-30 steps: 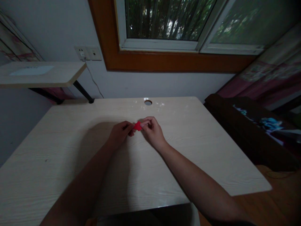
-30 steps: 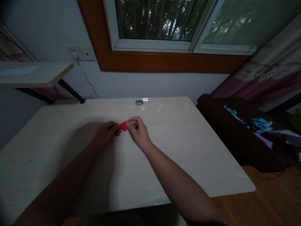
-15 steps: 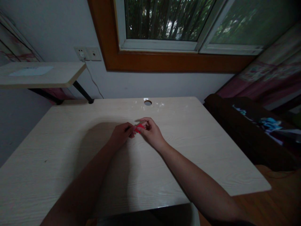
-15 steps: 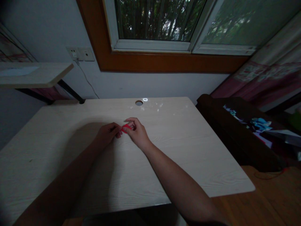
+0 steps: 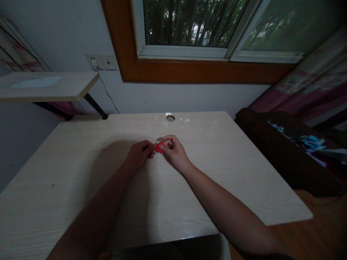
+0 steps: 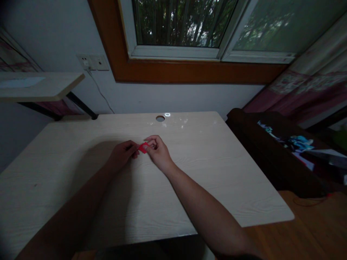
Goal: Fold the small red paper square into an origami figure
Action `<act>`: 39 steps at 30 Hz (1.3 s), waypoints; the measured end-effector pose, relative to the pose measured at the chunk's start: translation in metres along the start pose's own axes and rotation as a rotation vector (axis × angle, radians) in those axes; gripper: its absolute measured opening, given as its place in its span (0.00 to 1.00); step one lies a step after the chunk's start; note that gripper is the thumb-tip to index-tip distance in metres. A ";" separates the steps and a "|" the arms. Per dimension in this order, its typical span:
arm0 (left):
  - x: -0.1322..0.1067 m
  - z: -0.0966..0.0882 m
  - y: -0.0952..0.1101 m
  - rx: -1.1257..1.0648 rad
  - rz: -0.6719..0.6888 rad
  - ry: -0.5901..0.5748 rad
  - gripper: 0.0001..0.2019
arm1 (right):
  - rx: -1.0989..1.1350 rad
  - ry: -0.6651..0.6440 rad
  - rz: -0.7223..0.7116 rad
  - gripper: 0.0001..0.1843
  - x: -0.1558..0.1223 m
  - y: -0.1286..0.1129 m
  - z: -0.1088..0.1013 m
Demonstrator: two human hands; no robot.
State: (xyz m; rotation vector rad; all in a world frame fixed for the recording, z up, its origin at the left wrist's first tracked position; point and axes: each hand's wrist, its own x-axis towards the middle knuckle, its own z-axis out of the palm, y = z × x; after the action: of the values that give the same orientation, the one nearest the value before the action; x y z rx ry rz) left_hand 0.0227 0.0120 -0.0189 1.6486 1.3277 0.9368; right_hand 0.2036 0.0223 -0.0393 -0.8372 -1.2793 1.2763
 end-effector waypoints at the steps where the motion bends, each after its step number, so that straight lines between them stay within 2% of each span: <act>1: 0.000 0.000 0.000 -0.003 0.001 0.000 0.16 | -0.006 -0.001 0.000 0.17 0.000 0.000 0.000; 10: 0.001 -0.002 0.002 0.006 -0.017 0.085 0.17 | -0.030 0.096 0.014 0.16 0.002 -0.002 -0.002; 17: 0.004 -0.005 -0.007 -0.133 0.041 0.192 0.15 | 0.001 0.121 0.005 0.15 0.003 0.000 -0.005; 21: 0.002 -0.002 -0.004 -0.177 0.068 0.129 0.13 | 0.009 0.121 -0.003 0.15 0.004 0.002 -0.005; 24: 0.001 0.001 -0.003 -0.105 0.068 0.036 0.13 | -0.034 0.082 -0.010 0.16 0.002 0.001 -0.003; 27: 0.001 0.002 -0.004 -0.010 0.080 -0.003 0.13 | -0.073 0.020 -0.002 0.16 -0.001 -0.003 -0.001; 33: 0.001 -0.001 -0.003 0.061 0.068 0.007 0.13 | -0.086 0.019 0.006 0.15 -0.003 -0.004 0.000; 39: 0.001 0.000 0.001 0.045 0.024 0.063 0.13 | -0.096 0.085 0.008 0.15 0.000 -0.001 -0.003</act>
State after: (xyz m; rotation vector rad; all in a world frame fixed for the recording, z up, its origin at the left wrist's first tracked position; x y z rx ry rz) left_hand 0.0229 0.0129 -0.0179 1.6844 1.3831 0.9870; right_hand 0.2071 0.0222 -0.0386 -0.9558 -1.2785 1.1806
